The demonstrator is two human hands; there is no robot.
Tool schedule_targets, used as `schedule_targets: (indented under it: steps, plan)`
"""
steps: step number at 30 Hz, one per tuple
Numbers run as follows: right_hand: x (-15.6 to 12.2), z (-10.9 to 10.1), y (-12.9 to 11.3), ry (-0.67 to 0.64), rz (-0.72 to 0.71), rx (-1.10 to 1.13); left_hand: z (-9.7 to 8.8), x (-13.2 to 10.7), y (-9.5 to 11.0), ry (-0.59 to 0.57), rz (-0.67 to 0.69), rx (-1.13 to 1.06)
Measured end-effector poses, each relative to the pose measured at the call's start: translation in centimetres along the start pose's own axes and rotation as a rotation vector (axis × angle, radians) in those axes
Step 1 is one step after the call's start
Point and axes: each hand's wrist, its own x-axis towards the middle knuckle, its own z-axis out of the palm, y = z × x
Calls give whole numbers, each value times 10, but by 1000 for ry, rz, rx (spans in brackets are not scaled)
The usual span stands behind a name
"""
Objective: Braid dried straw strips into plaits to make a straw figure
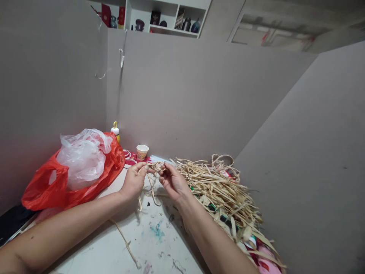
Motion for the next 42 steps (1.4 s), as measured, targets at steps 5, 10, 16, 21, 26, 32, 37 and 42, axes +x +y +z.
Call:
schedule_targets:
  steps: [5,10,16,21,26,32,37,42]
  plan:
    - [1,2,9,79,94,120,-1,-5,-6,-13,165,175]
    - [-3,4,6,102,85,148,-2,-11,-6,-49,380,349]
    - [-4,3,6,76,28,85,-1,-5,-4,-50,101,163]
    - [-2,1,6,50,-31,-16,4,-4,-4,-49,-101,-50]
    - [-5,1,4,27,-70,-109,6,-7,-1,-26,-83,-43]
    - [-8,3,8,13,-122,-188,8,-7,4,13,-100,-93]
    - [-7,3,14,-12,-106,-236,5,-1,4,9,-162,-159]
    - [-7,2,16,-18,-158,-359,4,3,10,-77,-336,-303]
